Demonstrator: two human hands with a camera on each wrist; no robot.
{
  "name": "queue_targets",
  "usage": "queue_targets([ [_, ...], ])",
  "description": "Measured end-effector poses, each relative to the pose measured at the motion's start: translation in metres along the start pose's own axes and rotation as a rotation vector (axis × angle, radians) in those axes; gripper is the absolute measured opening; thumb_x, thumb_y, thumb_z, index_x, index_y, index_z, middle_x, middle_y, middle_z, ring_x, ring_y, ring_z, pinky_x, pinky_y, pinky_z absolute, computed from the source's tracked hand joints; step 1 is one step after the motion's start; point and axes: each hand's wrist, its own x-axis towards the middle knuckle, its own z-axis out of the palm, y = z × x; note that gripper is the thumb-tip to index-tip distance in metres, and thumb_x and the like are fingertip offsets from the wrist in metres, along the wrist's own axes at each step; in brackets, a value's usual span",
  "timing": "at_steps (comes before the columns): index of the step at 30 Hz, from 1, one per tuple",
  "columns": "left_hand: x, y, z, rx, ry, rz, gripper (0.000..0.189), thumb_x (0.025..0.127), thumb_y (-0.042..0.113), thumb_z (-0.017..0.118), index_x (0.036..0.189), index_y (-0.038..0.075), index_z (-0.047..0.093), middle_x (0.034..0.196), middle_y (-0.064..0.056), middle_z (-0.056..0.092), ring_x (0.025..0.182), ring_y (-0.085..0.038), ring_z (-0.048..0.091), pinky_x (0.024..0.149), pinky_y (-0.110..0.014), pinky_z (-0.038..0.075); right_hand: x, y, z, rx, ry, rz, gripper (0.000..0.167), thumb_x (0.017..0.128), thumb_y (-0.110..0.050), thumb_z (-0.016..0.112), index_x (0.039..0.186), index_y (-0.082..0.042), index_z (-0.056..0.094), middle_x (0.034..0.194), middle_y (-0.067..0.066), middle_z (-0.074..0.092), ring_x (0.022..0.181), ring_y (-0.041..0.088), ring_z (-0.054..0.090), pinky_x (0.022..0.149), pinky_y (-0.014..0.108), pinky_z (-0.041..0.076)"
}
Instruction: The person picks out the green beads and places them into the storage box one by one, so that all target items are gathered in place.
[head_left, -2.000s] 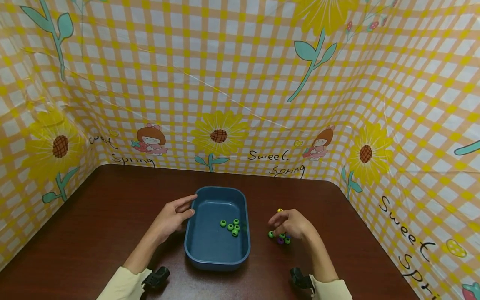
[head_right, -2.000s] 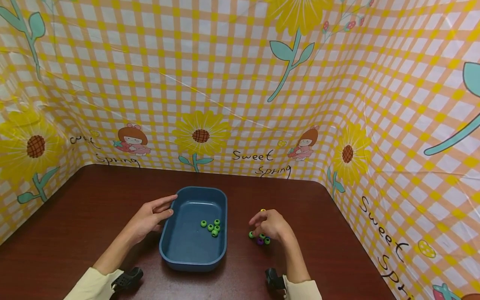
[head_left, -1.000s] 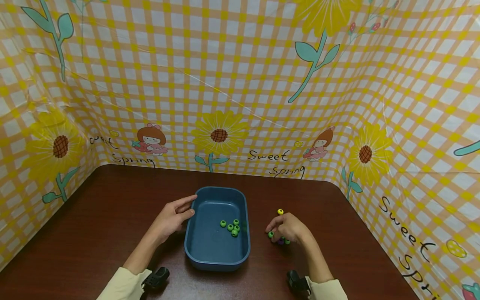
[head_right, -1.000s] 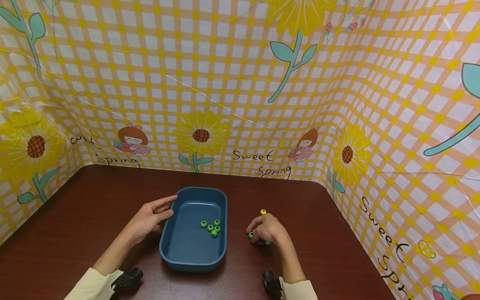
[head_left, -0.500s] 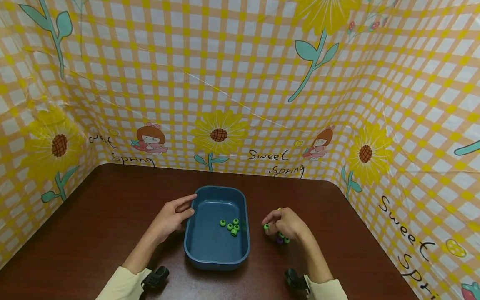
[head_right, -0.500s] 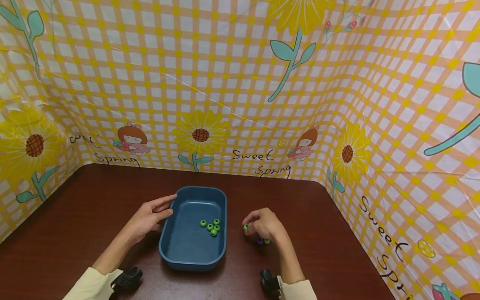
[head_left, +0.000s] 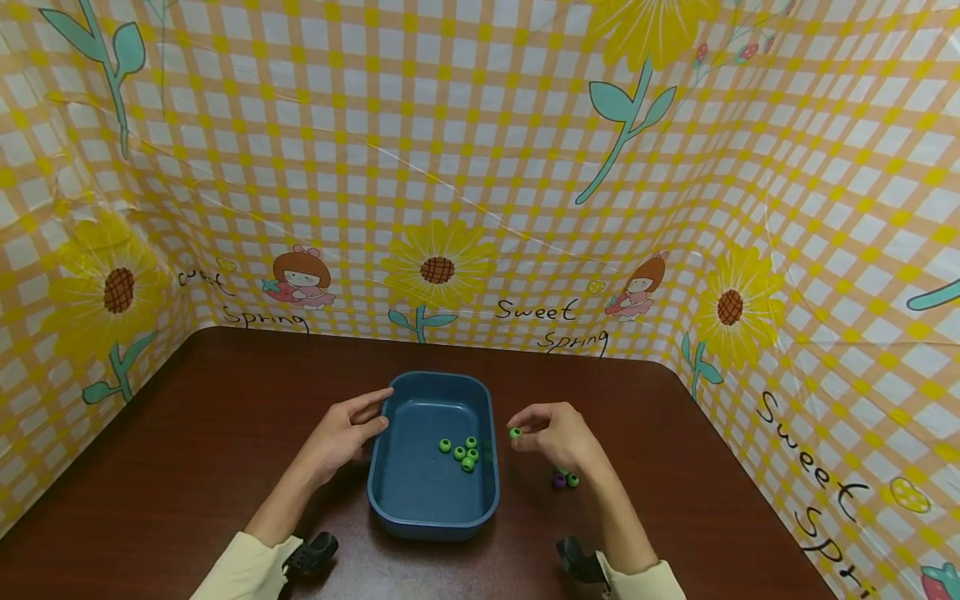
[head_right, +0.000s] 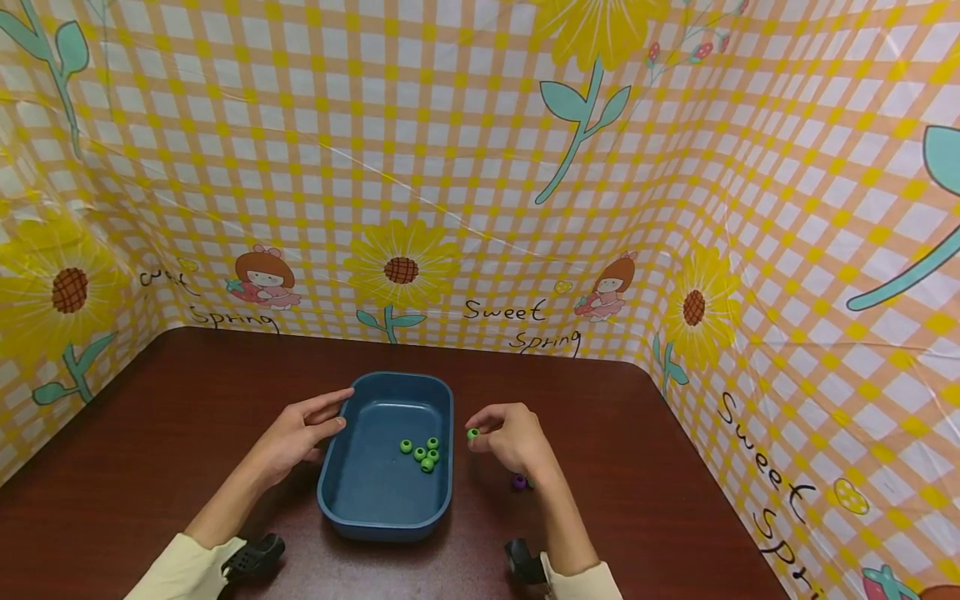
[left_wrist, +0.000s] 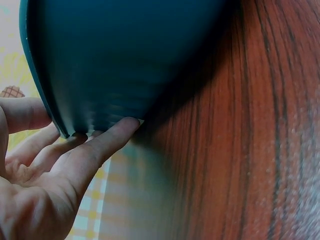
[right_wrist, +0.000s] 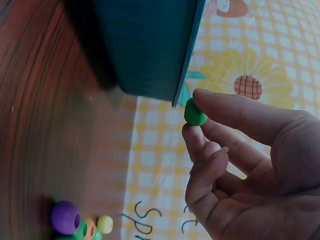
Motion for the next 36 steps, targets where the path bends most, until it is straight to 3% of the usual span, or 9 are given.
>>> queue_targets([
  [10, 0.0, 0.001, -0.002, 0.009, 0.007, 0.002, 0.052, 0.104, 0.007, 0.056, 0.154, 0.013, 0.045, 0.156, -0.021, 0.044, 0.132, -0.044, 0.056, 0.086, -0.054, 0.059, 0.002, -0.019, 0.018, 0.077, 0.085, -0.022, 0.017, 0.084, -0.011, 0.08, 0.102, -0.011, 0.079, 0.087, 0.002, 0.072, 0.079, 0.014, 0.066, 0.069, 0.032, 0.054],
  [18, 0.0, 0.002, -0.002, 0.001, 0.008, 0.003, 0.052, 0.103, 0.006, 0.056, 0.154, 0.012, 0.045, 0.157, -0.022, 0.043, 0.131, -0.044, 0.056, 0.086, -0.054, 0.059, 0.004, -0.025, 0.035, 0.158, 0.076, -0.054, 0.019, 0.087, -0.009, 0.078, 0.105, -0.007, 0.078, 0.088, 0.005, 0.069, 0.075, 0.014, 0.063, 0.066, 0.029, 0.054],
  [32, -0.001, 0.001, -0.005, -0.016, 0.007, 0.005, 0.052, 0.103, 0.006, 0.056, 0.154, 0.012, 0.045, 0.156, -0.021, 0.044, 0.132, -0.044, 0.056, 0.087, -0.055, 0.058, 0.006, -0.035, 0.057, 0.102, 0.155, -0.07, 0.016, 0.085, -0.01, 0.081, 0.1, -0.011, 0.078, 0.083, 0.0, 0.069, 0.072, 0.013, 0.059, 0.06, 0.028, 0.05],
  [36, 0.001, 0.0, -0.002, -0.024, -0.019, 0.005, 0.053, 0.104, 0.006, 0.055, 0.155, 0.011, 0.043, 0.157, -0.021, 0.042, 0.133, -0.044, 0.054, 0.088, -0.054, 0.059, 0.004, -0.036, 0.06, 0.08, 0.156, -0.062, 0.013, 0.083, -0.011, 0.082, 0.095, -0.013, 0.076, 0.085, 0.0, 0.07, 0.073, 0.015, 0.057, 0.059, 0.029, 0.049],
])
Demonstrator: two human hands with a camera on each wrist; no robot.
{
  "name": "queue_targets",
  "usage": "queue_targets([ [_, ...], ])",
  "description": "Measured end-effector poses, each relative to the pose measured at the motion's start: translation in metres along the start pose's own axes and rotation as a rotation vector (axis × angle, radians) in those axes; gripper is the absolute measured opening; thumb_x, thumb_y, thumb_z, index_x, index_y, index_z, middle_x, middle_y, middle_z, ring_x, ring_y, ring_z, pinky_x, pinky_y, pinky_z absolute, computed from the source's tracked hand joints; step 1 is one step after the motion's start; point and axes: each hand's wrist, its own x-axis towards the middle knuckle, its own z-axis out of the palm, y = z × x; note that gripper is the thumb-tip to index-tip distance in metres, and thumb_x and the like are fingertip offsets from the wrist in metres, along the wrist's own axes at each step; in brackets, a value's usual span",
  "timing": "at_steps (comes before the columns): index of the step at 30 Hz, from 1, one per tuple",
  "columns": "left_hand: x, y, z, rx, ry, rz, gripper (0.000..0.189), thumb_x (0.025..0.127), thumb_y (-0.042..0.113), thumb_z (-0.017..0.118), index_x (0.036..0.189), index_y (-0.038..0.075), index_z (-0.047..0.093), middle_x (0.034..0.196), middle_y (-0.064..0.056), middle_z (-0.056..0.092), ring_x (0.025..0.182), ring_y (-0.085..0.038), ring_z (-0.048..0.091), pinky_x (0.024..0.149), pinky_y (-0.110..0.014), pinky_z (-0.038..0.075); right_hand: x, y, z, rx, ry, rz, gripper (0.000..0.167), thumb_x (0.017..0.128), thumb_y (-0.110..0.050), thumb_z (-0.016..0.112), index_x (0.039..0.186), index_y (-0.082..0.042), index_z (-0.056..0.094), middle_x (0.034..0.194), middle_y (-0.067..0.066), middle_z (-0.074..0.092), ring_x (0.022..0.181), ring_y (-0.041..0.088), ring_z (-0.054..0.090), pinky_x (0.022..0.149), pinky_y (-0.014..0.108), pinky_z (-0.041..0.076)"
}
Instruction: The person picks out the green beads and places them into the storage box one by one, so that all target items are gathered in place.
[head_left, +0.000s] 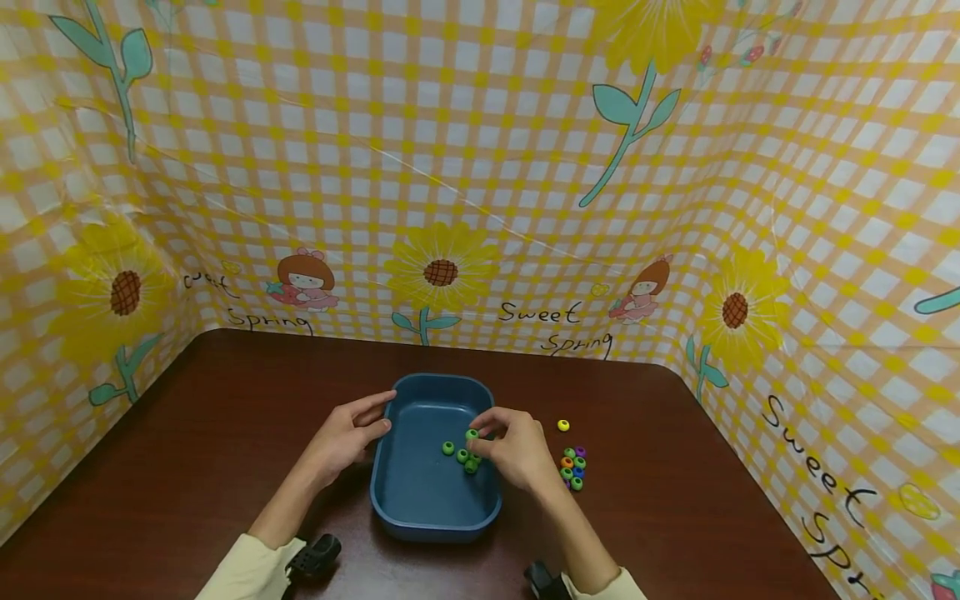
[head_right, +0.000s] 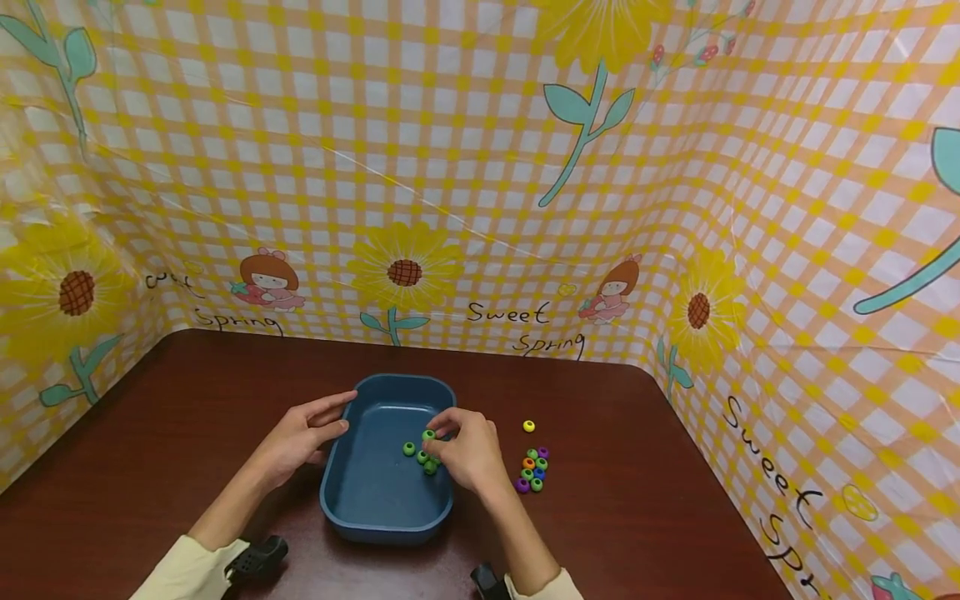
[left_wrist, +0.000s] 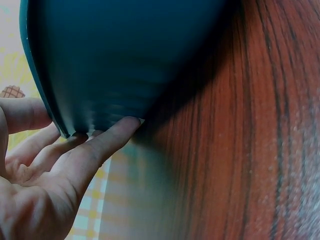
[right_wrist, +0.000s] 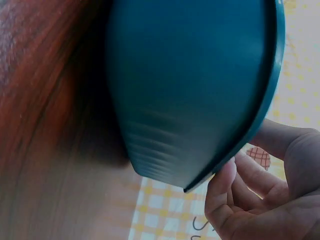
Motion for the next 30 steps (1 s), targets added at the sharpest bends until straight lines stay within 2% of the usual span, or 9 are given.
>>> queue_targets([
  [7, 0.0, 0.0013, 0.002, 0.008, 0.023, -0.003, 0.052, 0.103, 0.006, 0.057, 0.153, 0.012, 0.046, 0.155, -0.021, 0.045, 0.131, -0.044, 0.057, 0.087, -0.054, 0.059, -0.0017, 0.0003, 0.0035, -0.015, -0.032, -0.041, 0.012, 0.083, -0.012, 0.082, 0.094, -0.012, 0.076, 0.086, 0.001, 0.071, 0.073, 0.015, 0.058, 0.058, 0.028, 0.05],
  [15, -0.0002, 0.0001, 0.0024, 0.007, 0.012, -0.002, 0.052, 0.103, 0.007, 0.056, 0.154, 0.012, 0.045, 0.155, -0.022, 0.046, 0.13, -0.044, 0.058, 0.087, -0.055, 0.059, -0.0038, 0.0034, 0.0085, -0.05, -0.07, -0.059, 0.013, 0.083, -0.012, 0.082, 0.095, -0.01, 0.077, 0.085, 0.003, 0.071, 0.074, 0.014, 0.059, 0.058, 0.028, 0.05],
  [30, -0.0007, -0.0001, 0.0036, 0.001, 0.016, -0.012, 0.051, 0.103, 0.007, 0.056, 0.153, 0.013, 0.046, 0.156, -0.022, 0.045, 0.13, -0.043, 0.058, 0.088, -0.053, 0.059, -0.0058, 0.0041, 0.0093, -0.067, -0.086, -0.06, 0.012, 0.083, -0.012, 0.082, 0.094, -0.01, 0.077, 0.081, 0.001, 0.067, 0.07, 0.014, 0.056, 0.057, 0.029, 0.048],
])
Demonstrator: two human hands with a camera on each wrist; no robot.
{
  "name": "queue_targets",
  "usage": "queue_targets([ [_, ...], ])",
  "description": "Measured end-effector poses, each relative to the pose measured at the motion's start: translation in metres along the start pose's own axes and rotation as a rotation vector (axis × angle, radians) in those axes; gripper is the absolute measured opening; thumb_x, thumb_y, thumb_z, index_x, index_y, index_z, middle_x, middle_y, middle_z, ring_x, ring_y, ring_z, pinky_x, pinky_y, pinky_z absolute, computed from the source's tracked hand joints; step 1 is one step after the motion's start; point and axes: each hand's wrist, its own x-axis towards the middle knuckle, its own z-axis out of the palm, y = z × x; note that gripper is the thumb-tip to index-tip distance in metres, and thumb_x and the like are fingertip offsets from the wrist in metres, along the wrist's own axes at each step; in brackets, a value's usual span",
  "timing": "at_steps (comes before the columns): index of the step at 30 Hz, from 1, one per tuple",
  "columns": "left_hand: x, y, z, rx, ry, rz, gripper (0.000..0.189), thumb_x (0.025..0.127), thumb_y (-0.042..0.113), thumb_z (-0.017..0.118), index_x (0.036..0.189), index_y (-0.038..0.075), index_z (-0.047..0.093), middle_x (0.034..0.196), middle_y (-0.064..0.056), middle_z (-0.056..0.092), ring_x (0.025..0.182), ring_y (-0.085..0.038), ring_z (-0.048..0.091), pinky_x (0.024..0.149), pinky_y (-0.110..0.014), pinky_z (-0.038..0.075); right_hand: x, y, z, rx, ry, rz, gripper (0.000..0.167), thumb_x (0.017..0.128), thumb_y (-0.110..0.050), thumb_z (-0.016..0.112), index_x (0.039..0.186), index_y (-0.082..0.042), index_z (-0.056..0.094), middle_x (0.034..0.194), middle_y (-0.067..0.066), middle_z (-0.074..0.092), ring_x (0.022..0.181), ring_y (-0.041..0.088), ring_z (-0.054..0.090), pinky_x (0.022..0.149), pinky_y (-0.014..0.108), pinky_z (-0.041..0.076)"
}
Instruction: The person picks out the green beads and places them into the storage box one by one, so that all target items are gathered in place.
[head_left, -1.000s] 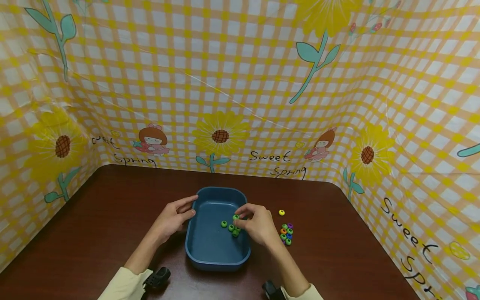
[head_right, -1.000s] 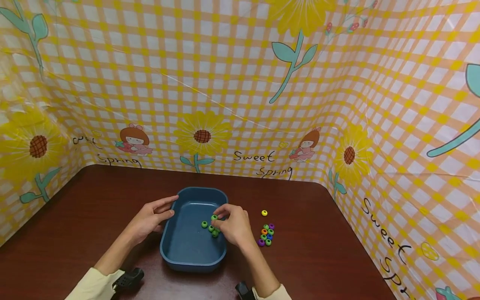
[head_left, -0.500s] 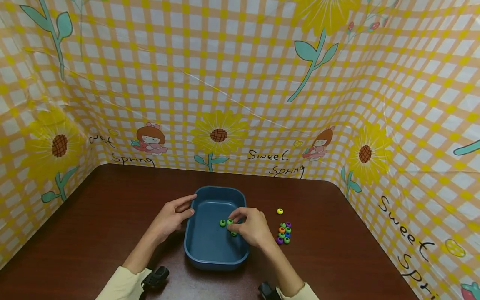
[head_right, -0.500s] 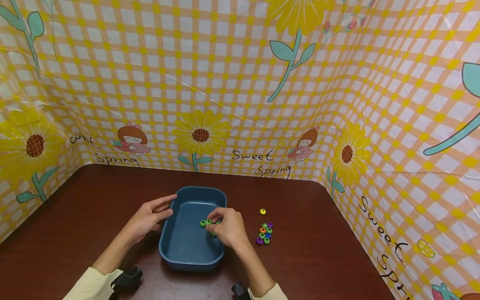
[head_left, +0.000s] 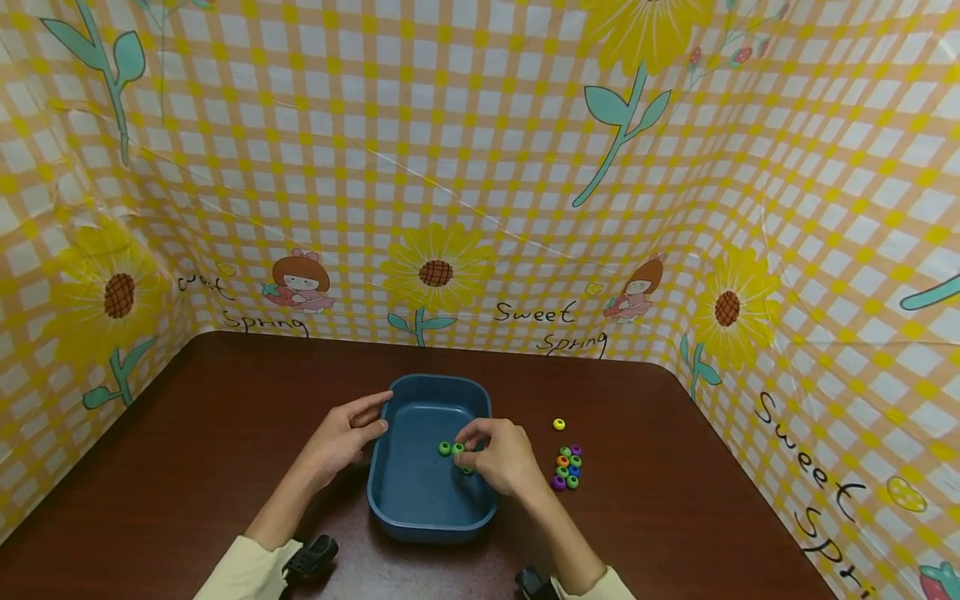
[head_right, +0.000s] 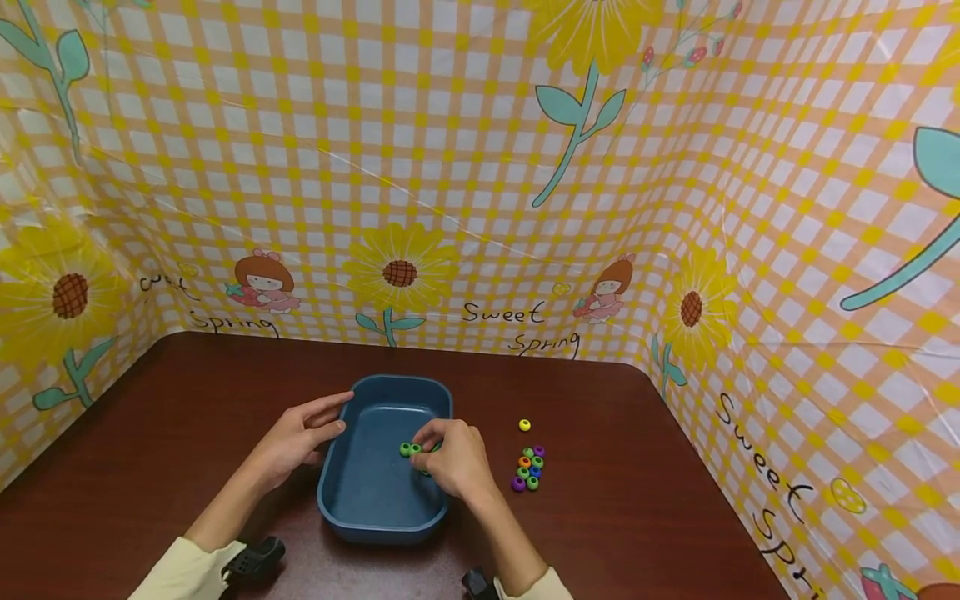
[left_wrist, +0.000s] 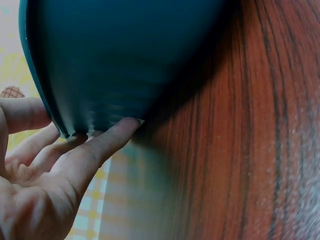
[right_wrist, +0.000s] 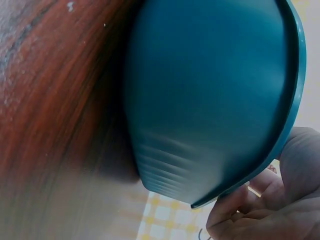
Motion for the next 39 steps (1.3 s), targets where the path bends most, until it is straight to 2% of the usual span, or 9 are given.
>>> queue_targets([
  [26, 0.0001, 0.0005, 0.0007, 0.004, 0.0, 0.015, 0.052, 0.103, 0.006, 0.055, 0.154, 0.011, 0.044, 0.156, -0.022, 0.045, 0.131, -0.043, 0.056, 0.088, -0.055, 0.058, 0.0009, 0.0002, 0.0011, -0.024, 0.008, -0.01, 0.014, 0.081, -0.01, 0.083, 0.094, -0.009, 0.078, 0.082, 0.002, 0.069, 0.073, 0.014, 0.058, 0.059, 0.029, 0.049],
  [34, 0.0005, 0.0001, -0.0001, 0.0, -0.008, 0.014, 0.052, 0.104, 0.006, 0.055, 0.154, 0.011, 0.044, 0.156, -0.022, 0.044, 0.131, -0.044, 0.056, 0.087, -0.056, 0.058, 0.0012, -0.0002, 0.0005, -0.023, 0.003, -0.006, 0.017, 0.081, -0.01, 0.083, 0.097, -0.007, 0.078, 0.084, 0.006, 0.07, 0.075, 0.015, 0.059, 0.06, 0.029, 0.05],
  [39, 0.0007, -0.0006, -0.0008, -0.005, -0.008, 0.011, 0.052, 0.103, 0.006, 0.056, 0.154, 0.011, 0.044, 0.156, -0.022, 0.044, 0.131, -0.044, 0.056, 0.087, -0.056, 0.058, 0.0016, -0.0001, 0.0012, -0.021, 0.002, -0.013, 0.017, 0.081, -0.01, 0.084, 0.096, -0.007, 0.078, 0.082, 0.002, 0.069, 0.074, 0.014, 0.059, 0.06, 0.029, 0.05],
])
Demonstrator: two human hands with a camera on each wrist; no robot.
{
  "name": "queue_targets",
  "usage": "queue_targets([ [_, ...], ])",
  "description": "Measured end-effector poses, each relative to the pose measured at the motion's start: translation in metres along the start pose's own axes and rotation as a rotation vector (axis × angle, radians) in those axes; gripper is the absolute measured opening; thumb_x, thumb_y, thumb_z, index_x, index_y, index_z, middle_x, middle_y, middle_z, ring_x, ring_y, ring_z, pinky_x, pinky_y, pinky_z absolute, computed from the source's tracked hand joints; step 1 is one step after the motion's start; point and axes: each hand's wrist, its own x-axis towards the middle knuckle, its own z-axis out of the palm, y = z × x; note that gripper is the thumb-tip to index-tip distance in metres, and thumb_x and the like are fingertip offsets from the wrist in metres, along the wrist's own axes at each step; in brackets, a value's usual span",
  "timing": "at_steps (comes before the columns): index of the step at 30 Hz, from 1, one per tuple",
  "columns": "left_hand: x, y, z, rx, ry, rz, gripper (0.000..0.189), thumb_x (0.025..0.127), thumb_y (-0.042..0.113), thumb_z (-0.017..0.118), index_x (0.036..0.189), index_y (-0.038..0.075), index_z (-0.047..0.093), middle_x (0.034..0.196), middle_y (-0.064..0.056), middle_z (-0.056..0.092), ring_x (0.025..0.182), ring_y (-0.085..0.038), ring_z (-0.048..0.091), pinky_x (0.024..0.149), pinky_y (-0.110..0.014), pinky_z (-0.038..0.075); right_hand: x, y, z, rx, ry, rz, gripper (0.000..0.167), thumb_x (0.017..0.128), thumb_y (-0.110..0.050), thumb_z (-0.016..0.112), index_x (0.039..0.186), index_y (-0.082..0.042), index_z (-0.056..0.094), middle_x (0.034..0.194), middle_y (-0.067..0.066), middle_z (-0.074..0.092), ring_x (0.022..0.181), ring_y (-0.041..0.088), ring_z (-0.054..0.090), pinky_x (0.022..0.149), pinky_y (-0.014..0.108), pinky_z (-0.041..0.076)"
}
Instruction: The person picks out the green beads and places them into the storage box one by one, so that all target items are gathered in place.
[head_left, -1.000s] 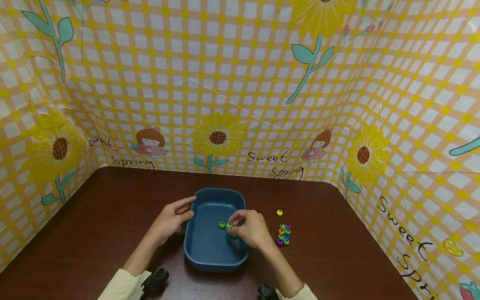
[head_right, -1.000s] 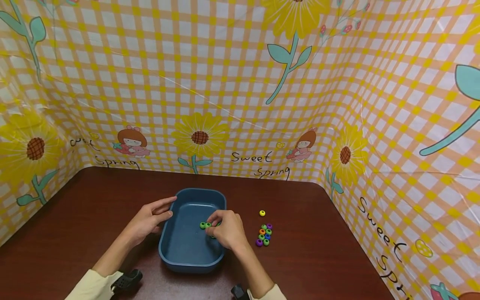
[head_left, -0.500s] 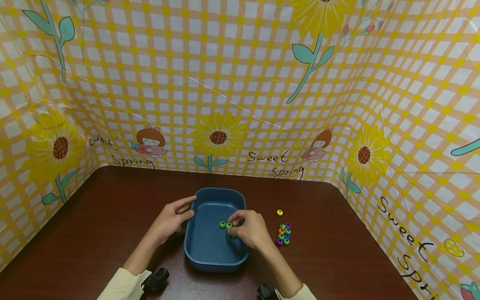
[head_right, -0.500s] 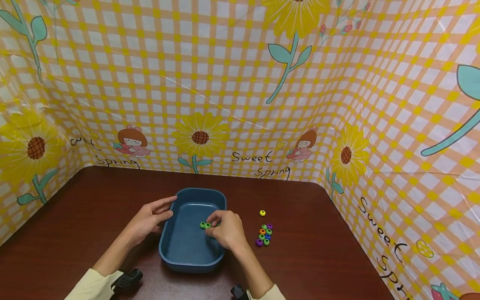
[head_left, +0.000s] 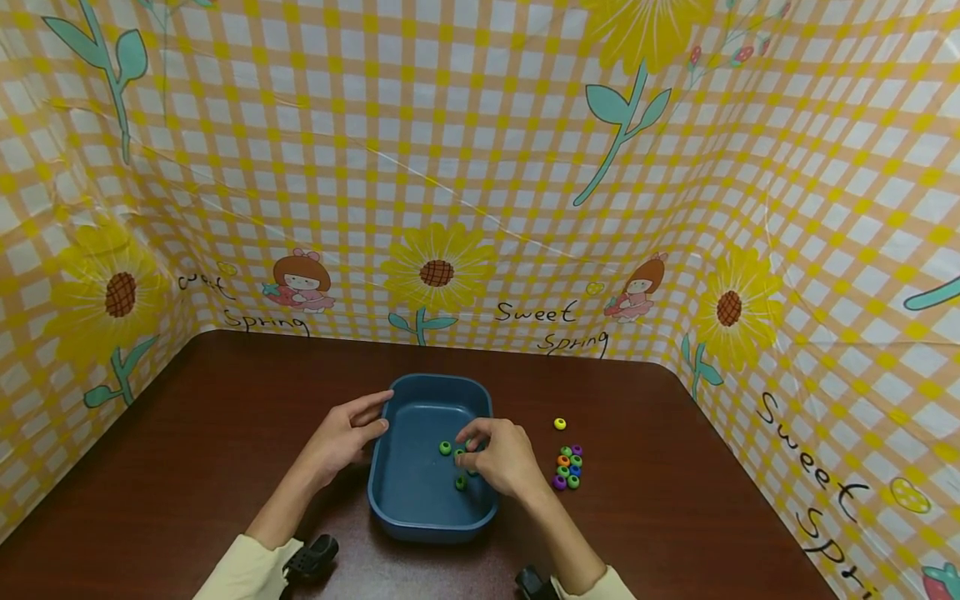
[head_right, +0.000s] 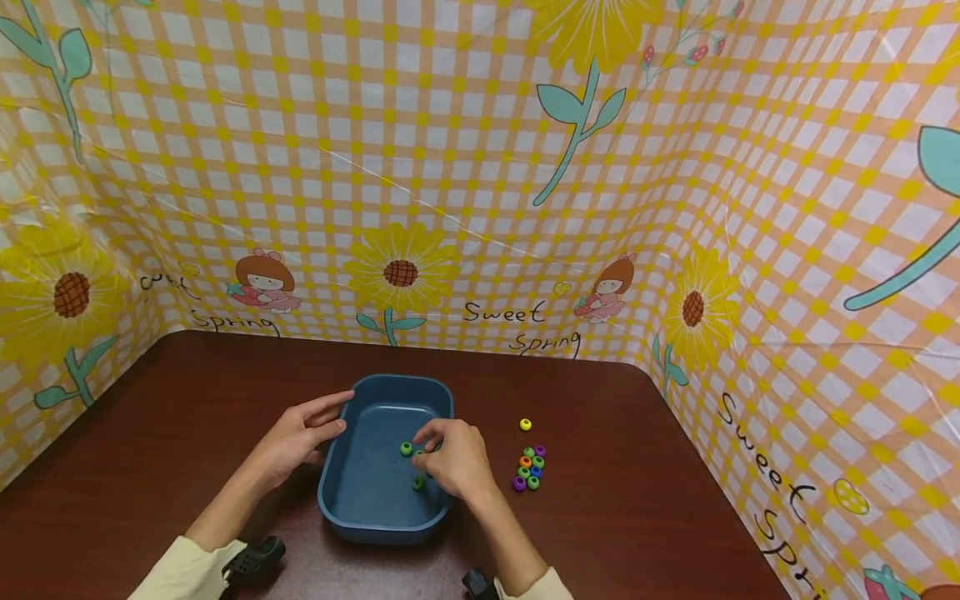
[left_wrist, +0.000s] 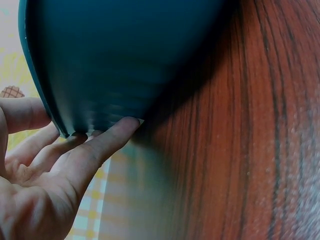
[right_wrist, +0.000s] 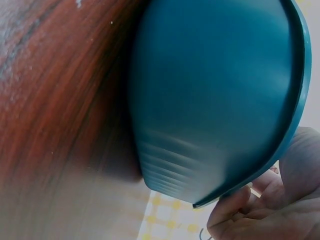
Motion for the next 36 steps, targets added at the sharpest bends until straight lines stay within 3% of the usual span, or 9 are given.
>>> queue_targets([
  [6, 0.0, 0.001, 0.0, 0.001, 0.004, -0.002, 0.052, 0.103, 0.006, 0.056, 0.154, 0.012, 0.044, 0.156, -0.022, 0.045, 0.13, -0.043, 0.057, 0.087, -0.055, 0.058, 0.0, 0.0, -0.002, 0.015, -0.006, -0.008, 0.016, 0.082, -0.01, 0.083, 0.097, -0.007, 0.078, 0.081, 0.0, 0.068, 0.073, 0.013, 0.059, 0.059, 0.029, 0.049],
  [14, -0.001, 0.002, 0.0, 0.008, 0.007, -0.002, 0.052, 0.103, 0.006, 0.056, 0.154, 0.011, 0.045, 0.156, -0.022, 0.045, 0.13, -0.044, 0.058, 0.087, -0.056, 0.058, 0.0, 0.0, -0.015, 0.119, -0.023, 0.036, 0.02, 0.083, -0.01, 0.082, 0.101, -0.005, 0.077, 0.08, 0.002, 0.066, 0.07, 0.014, 0.059, 0.06, 0.028, 0.049],
  [26, 0.0, 0.003, 0.001, 0.013, 0.009, -0.005, 0.052, 0.103, 0.006, 0.056, 0.154, 0.012, 0.045, 0.156, -0.021, 0.044, 0.131, -0.044, 0.057, 0.088, -0.055, 0.058, -0.006, 0.021, -0.065, 0.166, 0.029, 0.183, 0.023, 0.086, -0.014, 0.08, 0.109, -0.01, 0.076, 0.087, 0.006, 0.067, 0.076, 0.023, 0.063, 0.068, 0.032, 0.054],
  [36, -0.001, 0.001, 0.001, 0.014, 0.017, -0.016, 0.052, 0.103, 0.007, 0.056, 0.154, 0.012, 0.045, 0.156, -0.021, 0.044, 0.131, -0.043, 0.056, 0.089, -0.056, 0.057, -0.015, 0.052, -0.098, 0.146, -0.057, 0.221, 0.027, 0.087, -0.017, 0.079, 0.112, -0.007, 0.074, 0.094, 0.009, 0.068, 0.083, 0.023, 0.064, 0.073, 0.037, 0.055],
])
